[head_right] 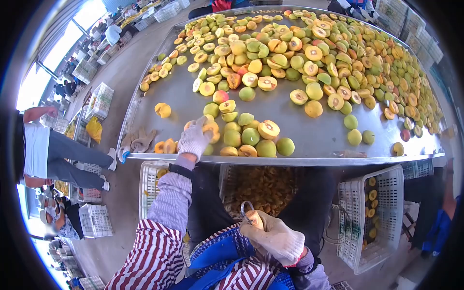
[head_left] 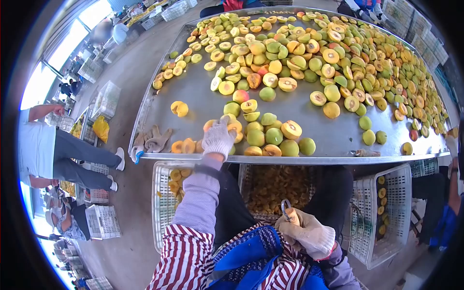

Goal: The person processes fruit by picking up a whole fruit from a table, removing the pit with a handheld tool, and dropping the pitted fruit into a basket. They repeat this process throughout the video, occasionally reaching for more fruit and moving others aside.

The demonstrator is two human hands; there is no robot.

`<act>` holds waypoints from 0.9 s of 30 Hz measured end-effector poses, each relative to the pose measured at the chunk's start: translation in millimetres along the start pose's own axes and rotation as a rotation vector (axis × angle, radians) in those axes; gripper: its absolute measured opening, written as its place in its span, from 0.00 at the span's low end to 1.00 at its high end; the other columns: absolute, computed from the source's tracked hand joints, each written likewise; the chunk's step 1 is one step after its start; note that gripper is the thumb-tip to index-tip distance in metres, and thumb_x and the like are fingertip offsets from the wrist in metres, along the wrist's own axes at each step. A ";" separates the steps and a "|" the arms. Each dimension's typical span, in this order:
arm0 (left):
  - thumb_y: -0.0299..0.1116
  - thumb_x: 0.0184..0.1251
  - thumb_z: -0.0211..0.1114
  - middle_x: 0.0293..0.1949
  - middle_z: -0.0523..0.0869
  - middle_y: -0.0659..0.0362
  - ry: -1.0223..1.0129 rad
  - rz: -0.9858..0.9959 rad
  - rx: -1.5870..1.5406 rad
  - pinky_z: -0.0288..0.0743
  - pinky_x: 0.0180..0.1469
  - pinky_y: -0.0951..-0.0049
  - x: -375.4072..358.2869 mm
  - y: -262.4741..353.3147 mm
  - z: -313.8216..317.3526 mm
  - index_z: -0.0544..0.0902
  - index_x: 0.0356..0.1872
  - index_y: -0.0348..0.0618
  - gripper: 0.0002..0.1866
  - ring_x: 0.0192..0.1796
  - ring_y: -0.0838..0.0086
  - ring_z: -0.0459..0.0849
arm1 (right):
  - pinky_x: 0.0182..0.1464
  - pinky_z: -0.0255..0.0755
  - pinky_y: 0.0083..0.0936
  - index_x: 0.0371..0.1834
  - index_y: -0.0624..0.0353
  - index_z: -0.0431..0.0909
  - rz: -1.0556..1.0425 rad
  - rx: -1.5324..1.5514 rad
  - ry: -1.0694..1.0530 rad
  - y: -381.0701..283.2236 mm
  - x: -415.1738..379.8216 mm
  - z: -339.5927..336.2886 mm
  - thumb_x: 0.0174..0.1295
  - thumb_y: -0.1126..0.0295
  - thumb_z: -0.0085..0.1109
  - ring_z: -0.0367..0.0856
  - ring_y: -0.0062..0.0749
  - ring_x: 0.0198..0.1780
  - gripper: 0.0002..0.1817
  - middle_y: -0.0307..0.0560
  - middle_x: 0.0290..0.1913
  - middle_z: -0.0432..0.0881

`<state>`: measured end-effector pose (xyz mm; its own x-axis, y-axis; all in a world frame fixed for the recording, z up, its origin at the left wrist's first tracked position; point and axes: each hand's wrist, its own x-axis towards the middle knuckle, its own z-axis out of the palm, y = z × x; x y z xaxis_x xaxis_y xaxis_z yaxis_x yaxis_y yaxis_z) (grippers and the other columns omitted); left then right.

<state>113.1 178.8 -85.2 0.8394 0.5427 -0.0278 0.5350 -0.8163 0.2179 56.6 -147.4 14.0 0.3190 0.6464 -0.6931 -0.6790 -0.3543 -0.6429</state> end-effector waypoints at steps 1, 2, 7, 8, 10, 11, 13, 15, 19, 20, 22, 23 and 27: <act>0.42 0.57 0.70 0.64 0.77 0.52 0.095 0.003 0.033 0.73 0.64 0.50 4.1 1.3 1.4 0.72 0.69 0.54 0.35 0.65 0.45 0.75 | 0.23 0.64 0.14 0.45 0.60 0.79 -0.001 0.002 0.002 3.5 1.1 -1.4 0.65 0.63 0.64 0.70 0.15 0.22 0.13 0.34 0.25 0.75; 0.42 0.58 0.70 0.65 0.76 0.55 0.246 0.066 0.086 0.74 0.63 0.52 -1.2 6.8 8.2 0.72 0.69 0.58 0.34 0.65 0.48 0.75 | 0.24 0.62 0.14 0.46 0.58 0.78 0.000 0.024 -0.015 6.4 2.4 -2.0 0.67 0.61 0.64 0.68 0.14 0.22 0.13 0.32 0.25 0.74; 0.42 0.59 0.69 0.63 0.78 0.58 -0.021 0.485 -0.107 0.74 0.63 0.55 -32.7 59.5 2.0 0.81 0.60 0.57 0.25 0.65 0.54 0.75 | 0.29 0.63 0.17 0.49 0.57 0.78 -0.067 -0.125 -0.002 -3.7 9.9 -1.1 0.69 0.56 0.61 0.70 0.14 0.26 0.16 0.31 0.26 0.75; 0.43 0.59 0.68 0.61 0.79 0.59 -0.223 0.553 -0.020 0.75 0.62 0.57 -34.6 66.3 4.2 0.84 0.56 0.57 0.22 0.64 0.56 0.76 | 0.29 0.63 0.17 0.49 0.57 0.78 -0.067 -0.126 -0.002 -4.3 10.4 -2.6 0.69 0.56 0.61 0.70 0.14 0.26 0.16 0.31 0.26 0.75; 0.43 0.59 0.68 0.59 0.79 0.59 -0.221 0.510 0.023 0.75 0.60 0.57 -30.4 77.5 7.3 0.86 0.52 0.56 0.19 0.63 0.57 0.76 | 0.32 0.67 0.18 0.50 0.57 0.78 -0.040 -0.182 0.020 -5.0 11.7 -6.1 0.69 0.54 0.61 0.72 0.15 0.29 0.18 0.33 0.28 0.77; 0.44 0.58 0.68 0.56 0.80 0.59 -0.221 0.472 0.066 0.76 0.59 0.58 -27.9 81.5 8.7 0.87 0.48 0.55 0.17 0.61 0.58 0.77 | 0.32 0.67 0.18 0.50 0.57 0.78 -0.042 -0.176 0.024 -5.3 12.2 -6.3 0.69 0.54 0.61 0.72 0.15 0.29 0.18 0.33 0.28 0.77; 0.43 0.58 0.68 0.52 0.80 0.58 -0.195 0.483 0.058 0.76 0.57 0.57 -26.3 81.3 16.6 0.87 0.48 0.54 0.17 0.59 0.58 0.77 | 0.36 0.69 0.20 0.50 0.57 0.78 -0.108 -0.202 0.062 -5.5 10.2 -5.8 0.69 0.54 0.61 0.74 0.17 0.31 0.18 0.36 0.30 0.78; 0.42 0.58 0.68 0.52 0.80 0.57 -0.155 0.502 0.109 0.76 0.57 0.57 -22.9 74.6 22.0 0.86 0.47 0.53 0.16 0.60 0.59 0.76 | 0.37 0.70 0.21 0.50 0.57 0.78 -0.115 -0.210 0.074 -0.7 11.6 -9.7 0.68 0.55 0.61 0.75 0.19 0.32 0.18 0.37 0.30 0.79; 0.40 0.60 0.69 0.52 0.81 0.55 -0.042 0.529 -0.024 0.77 0.56 0.59 -18.9 57.2 27.3 0.84 0.49 0.49 0.16 0.55 0.59 0.81 | 0.41 0.73 0.25 0.50 0.58 0.78 -0.179 -0.246 0.159 8.4 12.5 -12.3 0.68 0.57 0.61 0.78 0.23 0.35 0.17 0.41 0.33 0.82; 0.38 0.61 0.68 0.51 0.82 0.54 -0.062 0.390 -0.279 0.79 0.53 0.60 -19.8 54.2 26.3 0.82 0.48 0.49 0.15 0.51 0.56 0.83 | 0.41 0.73 0.25 0.50 0.58 0.78 -0.180 -0.245 0.162 9.3 11.8 -13.1 0.68 0.57 0.61 0.78 0.23 0.35 0.17 0.41 0.33 0.82; 0.32 0.65 0.65 0.50 0.84 0.52 -0.099 0.221 -0.586 0.81 0.46 0.65 -27.0 53.3 7.9 0.76 0.51 0.44 0.15 0.43 0.56 0.87 | 0.44 0.74 0.26 0.50 0.58 0.78 -0.255 -0.186 0.186 11.8 10.6 -13.4 0.68 0.58 0.62 0.79 0.25 0.37 0.16 0.42 0.34 0.82; 0.32 0.65 0.65 0.50 0.84 0.52 -0.098 0.220 -0.586 0.81 0.46 0.65 -31.7 52.7 2.3 0.76 0.51 0.44 0.15 0.43 0.56 0.87 | 0.44 0.74 0.26 0.50 0.58 0.78 -0.255 -0.187 0.186 12.3 10.9 -12.9 0.68 0.58 0.62 0.79 0.25 0.37 0.16 0.42 0.34 0.82; 0.32 0.69 0.65 0.50 0.82 0.55 -0.415 0.081 -1.381 0.81 0.41 0.73 -72.9 68.9 -28.5 0.70 0.61 0.37 0.23 0.45 0.72 0.85 | 0.42 0.75 0.29 0.48 0.58 0.78 -0.299 -0.213 0.224 4.9 11.8 -7.0 0.66 0.60 0.64 0.82 0.29 0.35 0.15 0.45 0.32 0.83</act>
<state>86.0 88.6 -40.3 0.9576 0.2136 -0.1935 0.1687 0.1289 0.9772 61.7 -146.2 0.3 0.6322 0.5878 -0.5048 -0.3909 -0.3206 -0.8628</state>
